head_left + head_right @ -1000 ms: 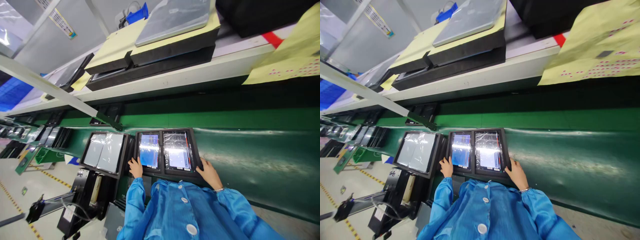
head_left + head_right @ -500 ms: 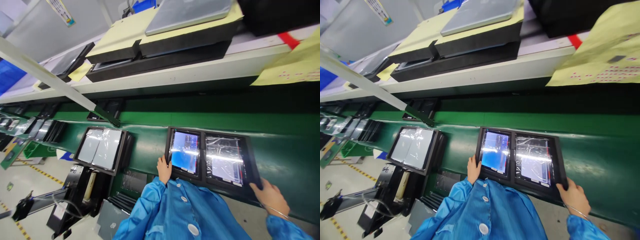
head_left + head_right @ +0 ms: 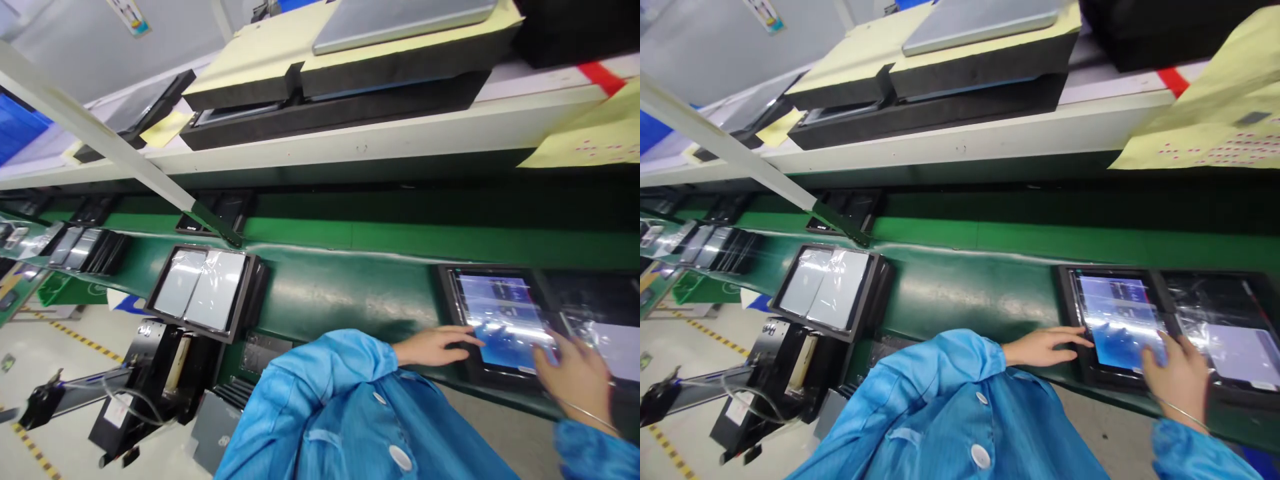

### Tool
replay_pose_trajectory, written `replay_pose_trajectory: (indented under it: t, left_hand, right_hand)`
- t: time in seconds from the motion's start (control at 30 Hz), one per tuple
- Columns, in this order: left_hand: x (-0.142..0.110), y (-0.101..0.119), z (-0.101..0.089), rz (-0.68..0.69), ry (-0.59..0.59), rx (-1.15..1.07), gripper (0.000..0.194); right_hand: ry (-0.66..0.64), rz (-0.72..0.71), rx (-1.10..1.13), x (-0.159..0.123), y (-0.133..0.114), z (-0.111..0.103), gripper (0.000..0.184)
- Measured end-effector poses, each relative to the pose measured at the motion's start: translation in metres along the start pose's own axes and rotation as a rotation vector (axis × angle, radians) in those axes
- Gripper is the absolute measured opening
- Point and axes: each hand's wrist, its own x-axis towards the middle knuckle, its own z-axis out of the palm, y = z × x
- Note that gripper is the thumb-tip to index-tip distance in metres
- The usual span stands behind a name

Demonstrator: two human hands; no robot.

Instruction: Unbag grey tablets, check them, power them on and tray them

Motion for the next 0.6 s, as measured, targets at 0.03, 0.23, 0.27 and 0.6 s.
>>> replay_pose_trajectory:
  t: [0.03, 0.23, 0.27, 0.6]
  left_hand:
    - [0.004, -0.001, -0.001, 0.045, -0.012, 0.079, 0.043]
    - [-0.059, -0.055, -0.039, -0.233, 0.127, 0.471, 0.034]
    - [-0.082, -0.067, -0.048, -0.306, 0.213, 0.522, 0.040]
    - [-0.250, -0.132, -0.093, -0.919, 0.851, 0.767, 0.061]
  right_hand:
    - [-0.019, -0.019, 0.012, -0.002, -0.010, 0.008, 0.058]
    - [-0.169, -0.080, 0.062, -0.033, -0.060, 0.045, 0.032]
    - [-0.190, -0.073, 0.058, -0.041, -0.065, 0.046, 0.034]
    - [-0.307, 0.072, -0.072, -0.067, -0.074, 0.023, 0.074]
